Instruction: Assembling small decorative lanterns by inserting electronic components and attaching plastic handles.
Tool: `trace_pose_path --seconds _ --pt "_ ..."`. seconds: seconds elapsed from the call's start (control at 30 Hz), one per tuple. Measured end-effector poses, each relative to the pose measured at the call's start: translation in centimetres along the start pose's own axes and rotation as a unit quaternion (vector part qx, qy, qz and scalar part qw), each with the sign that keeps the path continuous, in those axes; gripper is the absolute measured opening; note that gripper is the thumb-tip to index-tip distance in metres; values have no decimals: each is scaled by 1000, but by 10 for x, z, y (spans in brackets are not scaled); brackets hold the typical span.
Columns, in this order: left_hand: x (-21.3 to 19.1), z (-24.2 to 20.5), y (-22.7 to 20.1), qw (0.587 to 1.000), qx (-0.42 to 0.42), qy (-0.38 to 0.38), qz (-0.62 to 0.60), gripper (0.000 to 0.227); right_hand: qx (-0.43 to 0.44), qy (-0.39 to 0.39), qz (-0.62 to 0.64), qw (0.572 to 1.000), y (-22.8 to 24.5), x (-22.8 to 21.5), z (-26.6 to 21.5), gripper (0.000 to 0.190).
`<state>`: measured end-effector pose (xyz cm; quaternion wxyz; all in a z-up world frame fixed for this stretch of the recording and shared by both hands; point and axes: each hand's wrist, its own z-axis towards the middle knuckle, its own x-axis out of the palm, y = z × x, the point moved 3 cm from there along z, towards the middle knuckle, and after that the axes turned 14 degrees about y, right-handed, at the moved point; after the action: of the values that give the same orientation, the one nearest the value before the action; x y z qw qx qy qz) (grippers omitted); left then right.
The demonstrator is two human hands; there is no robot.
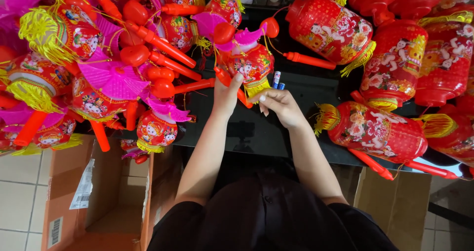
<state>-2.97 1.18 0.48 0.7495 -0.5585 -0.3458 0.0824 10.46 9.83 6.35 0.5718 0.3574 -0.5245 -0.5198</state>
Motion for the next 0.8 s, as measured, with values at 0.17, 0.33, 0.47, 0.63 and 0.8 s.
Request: trace_pose_path --seconds 0.17,0.33,0.47,0.63,0.8 --pt "8 0 -10 1000 -4 -20 3 87 15 4 -3 1000 -9 -6 -3 24" --pt "13 1 -20 1000 -5 -30 -5 82 27 6 7 1000 -10 -6 -5 31" --pt "8 2 -13 999 17 -42 -27 78 8 58 -7 998 5 0 -5 34" --pt "-11 0 7 998 32 -47 -10 73 -162 -18 -302 939 11 2 -3 15" --pt "-17 -7 42 997 68 -34 17 83 -252 -146 -623 726 16 30 -7 12"
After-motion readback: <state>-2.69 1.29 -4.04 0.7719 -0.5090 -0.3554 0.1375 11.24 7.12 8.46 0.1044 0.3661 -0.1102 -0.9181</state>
